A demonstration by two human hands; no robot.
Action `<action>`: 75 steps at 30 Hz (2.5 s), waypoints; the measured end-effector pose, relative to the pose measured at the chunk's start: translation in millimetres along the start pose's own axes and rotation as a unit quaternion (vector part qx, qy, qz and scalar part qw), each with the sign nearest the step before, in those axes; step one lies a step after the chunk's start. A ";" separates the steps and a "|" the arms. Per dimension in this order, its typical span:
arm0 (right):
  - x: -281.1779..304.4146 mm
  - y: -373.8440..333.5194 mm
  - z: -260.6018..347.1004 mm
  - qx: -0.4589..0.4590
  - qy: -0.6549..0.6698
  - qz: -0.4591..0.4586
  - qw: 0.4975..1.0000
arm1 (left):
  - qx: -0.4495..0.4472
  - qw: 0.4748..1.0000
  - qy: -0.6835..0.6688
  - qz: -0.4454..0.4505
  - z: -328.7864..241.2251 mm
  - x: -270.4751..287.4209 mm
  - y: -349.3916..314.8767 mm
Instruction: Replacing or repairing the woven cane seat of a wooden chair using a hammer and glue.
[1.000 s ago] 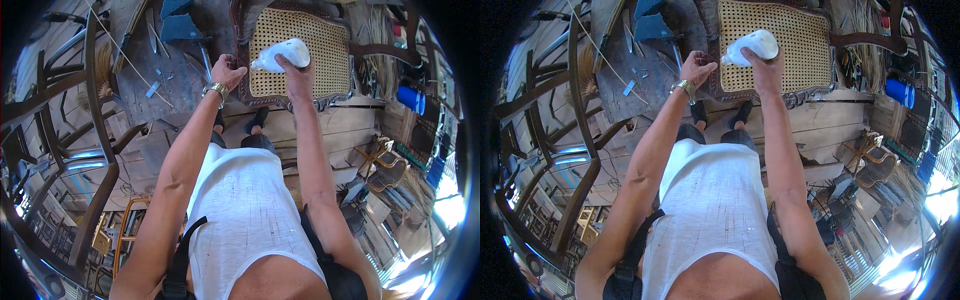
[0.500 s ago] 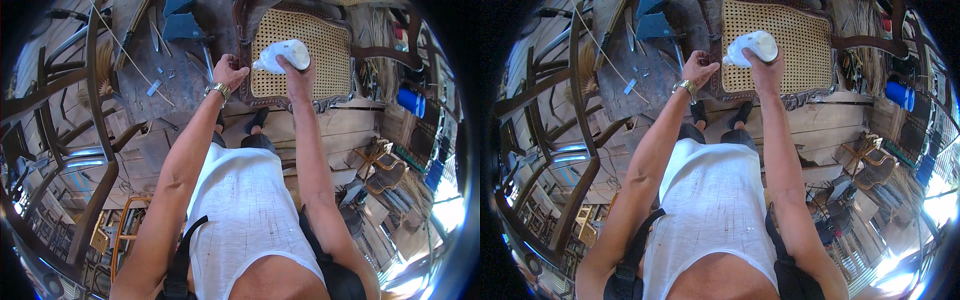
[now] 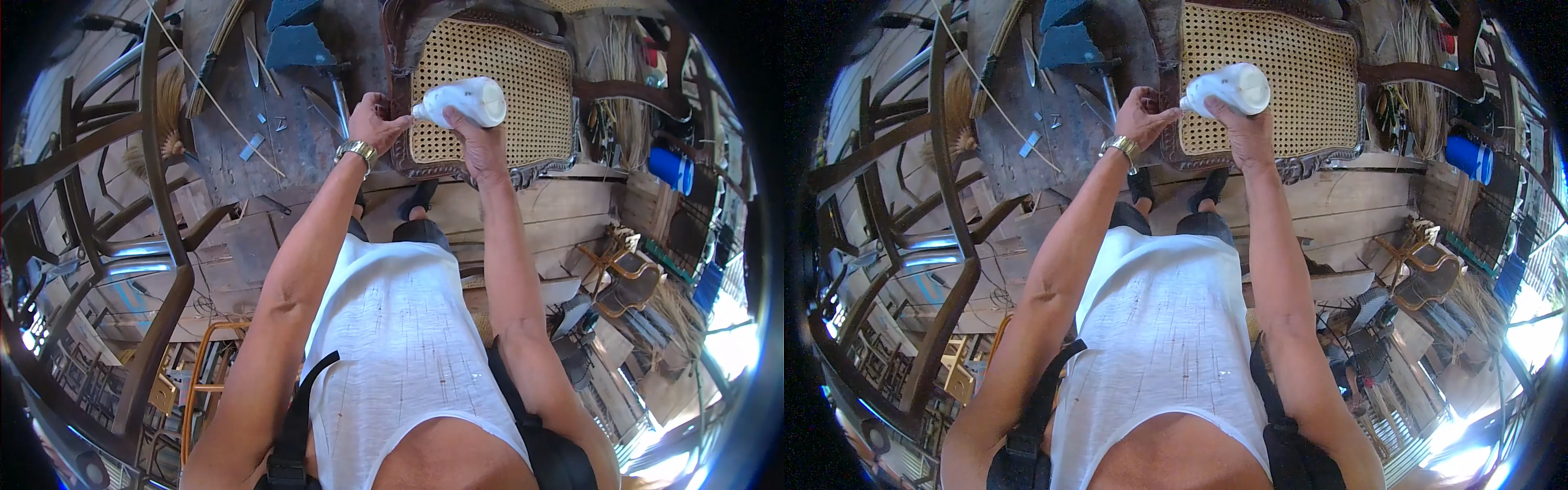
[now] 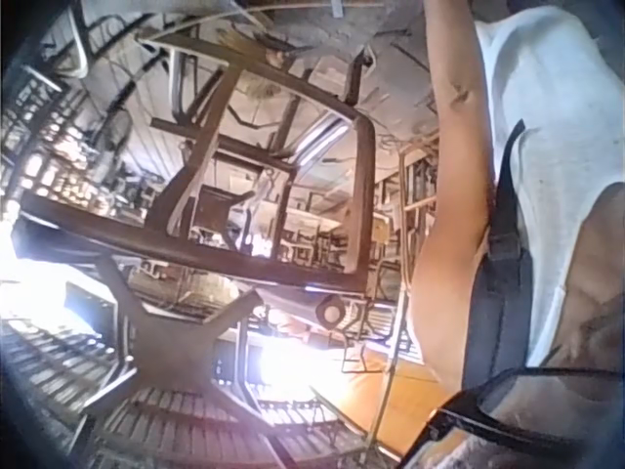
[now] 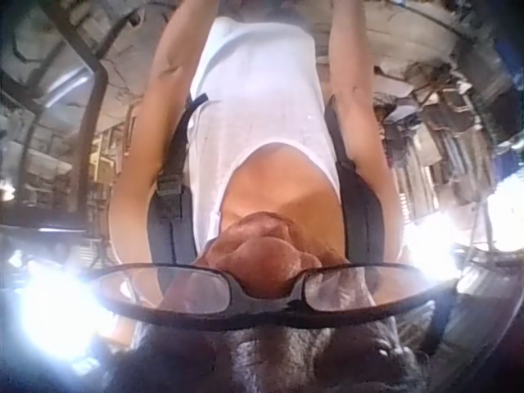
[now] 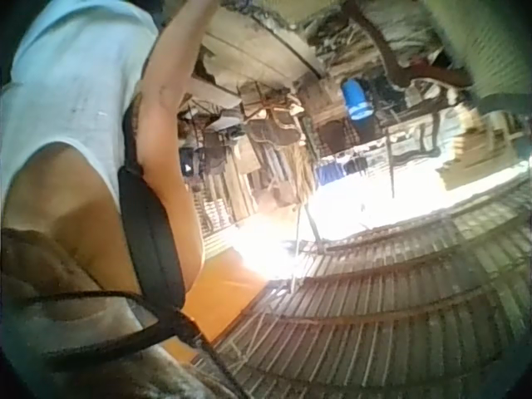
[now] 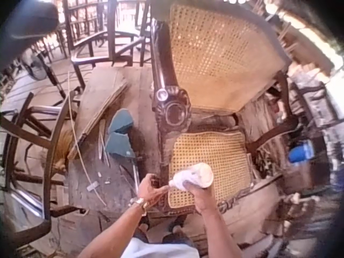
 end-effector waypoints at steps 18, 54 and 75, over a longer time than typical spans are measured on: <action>2.4 4.4 1.7 0.031 -0.058 -0.065 0.996 | -0.008 1.000 -0.021 0.008 2.5 -3.9 0.7; 33.6 -28.7 -9.9 -0.095 0.341 -0.149 0.923 | -0.064 0.989 -0.135 0.002 -16.3 31.7 -109.1; -18.1 -157.9 -51.7 -0.321 -0.007 0.067 0.945 | -0.093 0.889 -0.150 -0.422 12.1 229.1 -79.1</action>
Point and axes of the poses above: each hand's wrist, its own y-axis towards the middle knuckle, its own x-axis out of the back of the hand, z = x × y, the point moved 5 cm from there along y, towards the middle knuckle, and after that the axes turned 13 degrees about y, right-handed, at the moved point
